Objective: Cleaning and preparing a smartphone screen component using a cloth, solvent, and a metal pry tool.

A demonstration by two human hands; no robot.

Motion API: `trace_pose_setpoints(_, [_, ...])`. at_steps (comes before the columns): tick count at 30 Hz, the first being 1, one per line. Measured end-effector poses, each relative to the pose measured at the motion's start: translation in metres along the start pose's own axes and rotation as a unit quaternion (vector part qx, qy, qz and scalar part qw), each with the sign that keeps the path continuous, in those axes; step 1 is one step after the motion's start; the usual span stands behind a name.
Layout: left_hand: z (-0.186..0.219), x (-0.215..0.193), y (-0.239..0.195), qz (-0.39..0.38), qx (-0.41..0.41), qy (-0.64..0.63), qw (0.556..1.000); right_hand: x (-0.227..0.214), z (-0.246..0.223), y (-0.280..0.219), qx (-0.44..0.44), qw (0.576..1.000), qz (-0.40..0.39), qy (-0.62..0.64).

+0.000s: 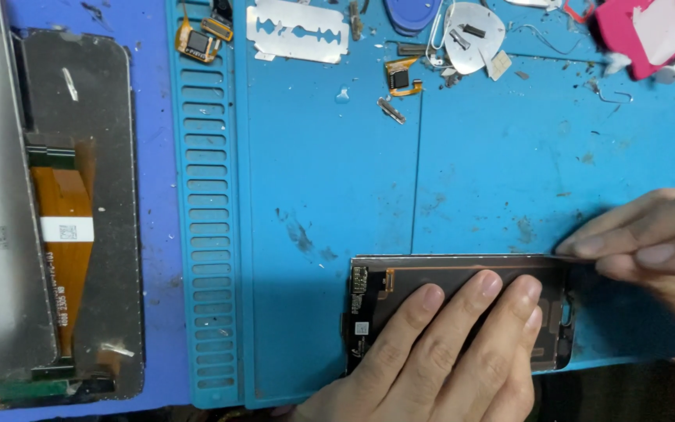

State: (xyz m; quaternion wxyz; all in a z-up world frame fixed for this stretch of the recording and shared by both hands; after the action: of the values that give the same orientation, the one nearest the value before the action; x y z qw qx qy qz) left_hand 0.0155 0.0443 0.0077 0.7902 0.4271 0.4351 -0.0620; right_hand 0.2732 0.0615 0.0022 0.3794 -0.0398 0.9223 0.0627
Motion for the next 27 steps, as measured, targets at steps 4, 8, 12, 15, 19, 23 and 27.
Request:
trace_pose_setpoints(4, [-0.001, 0.001, -0.002, 0.015, 0.005, 0.02, 1.0, -0.004, 0.021, -0.001, 0.079, 0.993, -0.048, -0.077])
trace_pose_setpoints(8, [-0.001, 0.0, -0.001, 0.014, 0.013, 0.032, 0.999, -0.005, 0.016, -0.009, 0.037, 0.999, -0.005, -0.028])
trace_pose_setpoints(12, [-0.001, 0.0, -0.001, 0.024, 0.008, 0.025, 0.999, -0.002, 0.013, -0.002, 0.052, 0.998, -0.002, -0.043])
trace_pose_setpoints(15, [0.001, -0.002, 0.001, 0.013, -0.004, -0.002, 1.0, 0.007, -0.015, 0.009, 0.003, 0.999, 0.015, 0.029])
trace_pose_setpoints(19, [0.0, -0.002, -0.001, 0.011, -0.009, -0.016, 1.0, -0.005, 0.017, -0.009, 0.017, 0.998, -0.026, -0.061])
trace_pose_setpoints(23, [-0.001, -0.001, 0.0, 0.023, -0.003, 0.003, 1.0, -0.003, 0.023, -0.017, 0.023, 0.999, 0.02, 0.018])
trace_pose_setpoints(27, [0.0, -0.002, 0.001, 0.003, -0.012, -0.016, 1.0, -0.011, 0.029, -0.018, -0.051, 0.998, -0.04, 0.0])
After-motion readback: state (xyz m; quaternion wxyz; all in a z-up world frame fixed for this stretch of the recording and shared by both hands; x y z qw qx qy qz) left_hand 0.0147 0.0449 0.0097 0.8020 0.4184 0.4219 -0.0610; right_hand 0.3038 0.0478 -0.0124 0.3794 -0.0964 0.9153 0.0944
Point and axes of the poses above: each hand's wrist, its own y-axis towards the middle knuckle, its own x-axis out of the palm, z = x × y, the point moved 5 cm from there along y, towards the middle knuckle, and after that the axes turned 6 degrees about z, right-handed, at the moved point
